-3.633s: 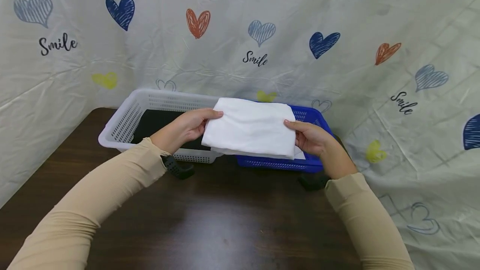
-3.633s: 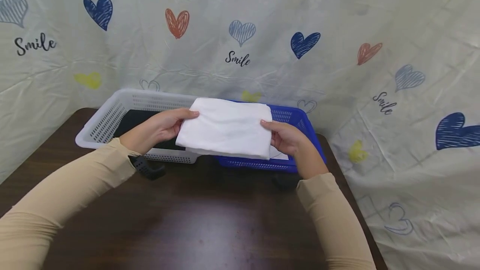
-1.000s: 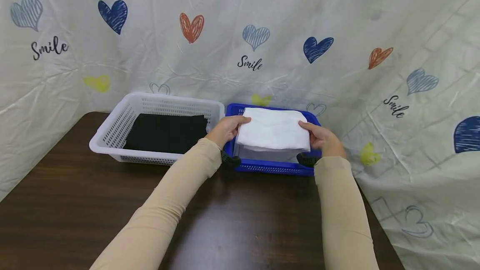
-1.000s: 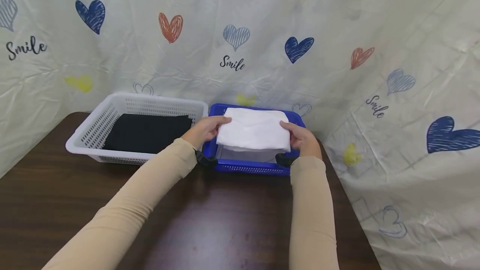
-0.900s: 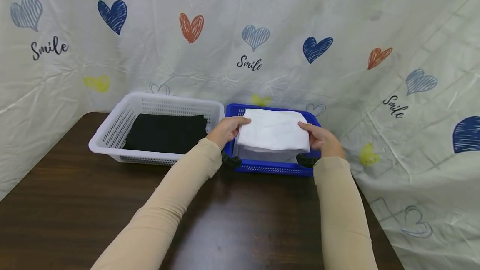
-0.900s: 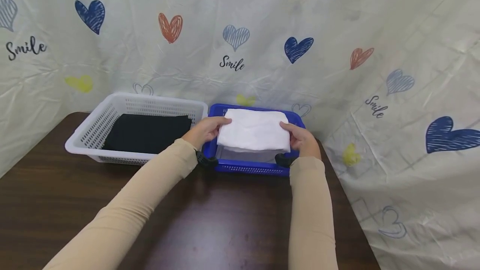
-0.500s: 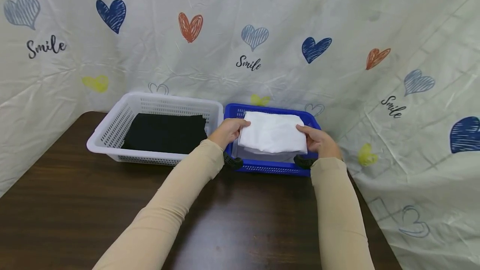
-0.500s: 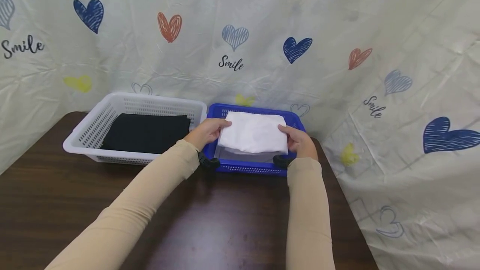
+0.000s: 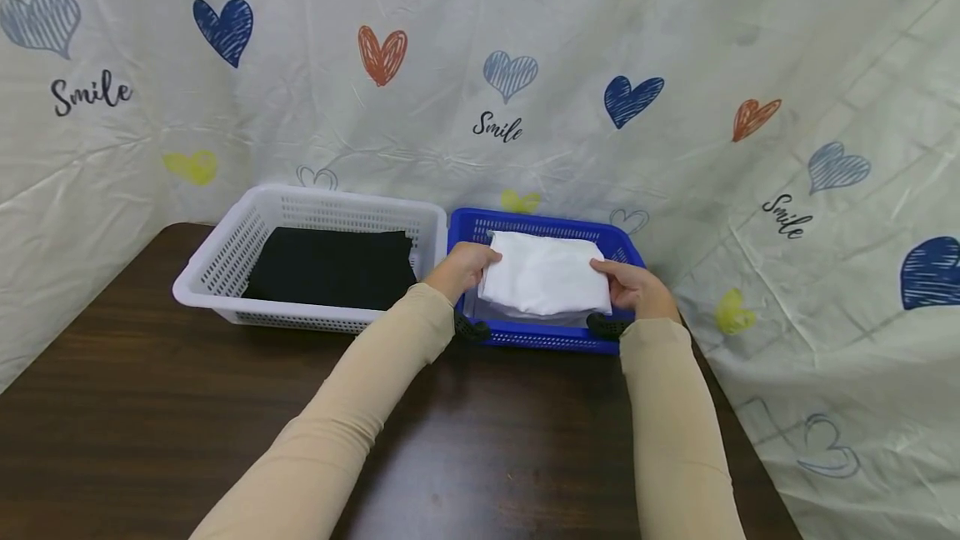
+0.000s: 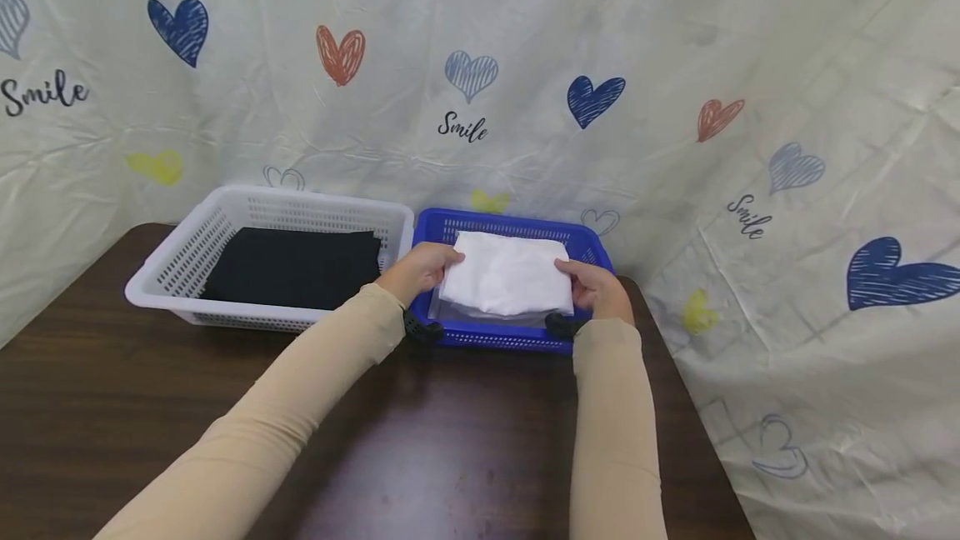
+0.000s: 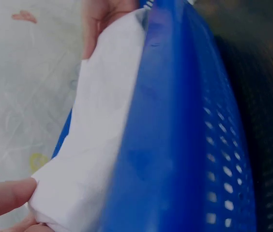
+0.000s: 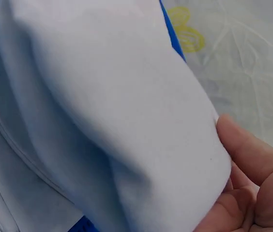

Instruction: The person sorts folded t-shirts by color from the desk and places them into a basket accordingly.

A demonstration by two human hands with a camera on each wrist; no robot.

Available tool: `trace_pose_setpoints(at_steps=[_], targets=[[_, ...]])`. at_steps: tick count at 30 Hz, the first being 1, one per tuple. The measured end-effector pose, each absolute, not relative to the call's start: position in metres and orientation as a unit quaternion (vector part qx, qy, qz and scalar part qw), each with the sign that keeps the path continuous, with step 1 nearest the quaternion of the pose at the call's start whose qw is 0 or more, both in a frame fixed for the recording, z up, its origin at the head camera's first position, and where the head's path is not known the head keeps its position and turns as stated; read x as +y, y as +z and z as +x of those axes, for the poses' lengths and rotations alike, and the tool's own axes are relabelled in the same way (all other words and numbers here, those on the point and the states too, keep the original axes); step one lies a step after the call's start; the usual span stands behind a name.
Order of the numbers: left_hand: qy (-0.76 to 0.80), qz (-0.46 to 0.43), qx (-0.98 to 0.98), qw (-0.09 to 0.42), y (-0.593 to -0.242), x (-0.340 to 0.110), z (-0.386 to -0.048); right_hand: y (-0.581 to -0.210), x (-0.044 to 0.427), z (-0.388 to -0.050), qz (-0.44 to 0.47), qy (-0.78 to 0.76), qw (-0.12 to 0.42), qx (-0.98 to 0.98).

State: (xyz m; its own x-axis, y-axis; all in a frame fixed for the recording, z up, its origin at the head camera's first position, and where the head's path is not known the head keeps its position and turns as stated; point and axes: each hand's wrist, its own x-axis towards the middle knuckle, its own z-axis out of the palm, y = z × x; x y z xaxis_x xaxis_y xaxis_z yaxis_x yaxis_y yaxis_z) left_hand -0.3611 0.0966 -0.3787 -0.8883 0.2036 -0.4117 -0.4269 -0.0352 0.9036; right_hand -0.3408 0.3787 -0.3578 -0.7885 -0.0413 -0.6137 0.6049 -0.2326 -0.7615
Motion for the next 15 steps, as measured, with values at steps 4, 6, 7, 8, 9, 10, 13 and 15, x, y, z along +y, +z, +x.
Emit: trace_pose_setpoints(at_steps=[4, 6, 7, 8, 9, 10, 13, 15], targets=[[0.701, -0.082, 0.673, 0.220, -0.3787, 0.0957, -0.3546, -0.3584, 0.3785, -0.3407, 0.236, -0.749, 0.218, 0.579], [0.695, -0.079, 0.680, 0.219, -0.3795, 0.0956, -0.3544, -0.3591, 0.3787, -0.3409, 0.230, -0.752, 0.219, 0.578], [0.695, -0.079, 0.679, 0.221, -0.3800, 0.0960, -0.3549, -0.3595, 0.3791, -0.3409, 0.229, -0.754, 0.218, 0.576], [0.695, -0.077, 0.680, 0.223, -0.3807, 0.0966, -0.3555, -0.3599, 0.3798, -0.3410, 0.230, -0.755, 0.216, 0.575], [0.691, -0.074, 0.683, 0.226, -0.3811, 0.0972, -0.3559, -0.3604, 0.3802, -0.3410, 0.230, -0.755, 0.216, 0.575], [0.688, -0.071, 0.685, 0.231, -0.3816, 0.0979, -0.3564, -0.3607, 0.3804, -0.3404, 0.229, -0.754, 0.216, 0.576], [0.674, -0.060, 0.696, 0.241, -0.3838, 0.0992, -0.3582, -0.3612, 0.3801, -0.3382, 0.222, -0.747, 0.224, 0.586], [0.660, -0.059, 0.711, 0.237, -0.3851, 0.0996, -0.3592, -0.3612, 0.3793, -0.3365, 0.207, -0.738, 0.235, 0.598]])
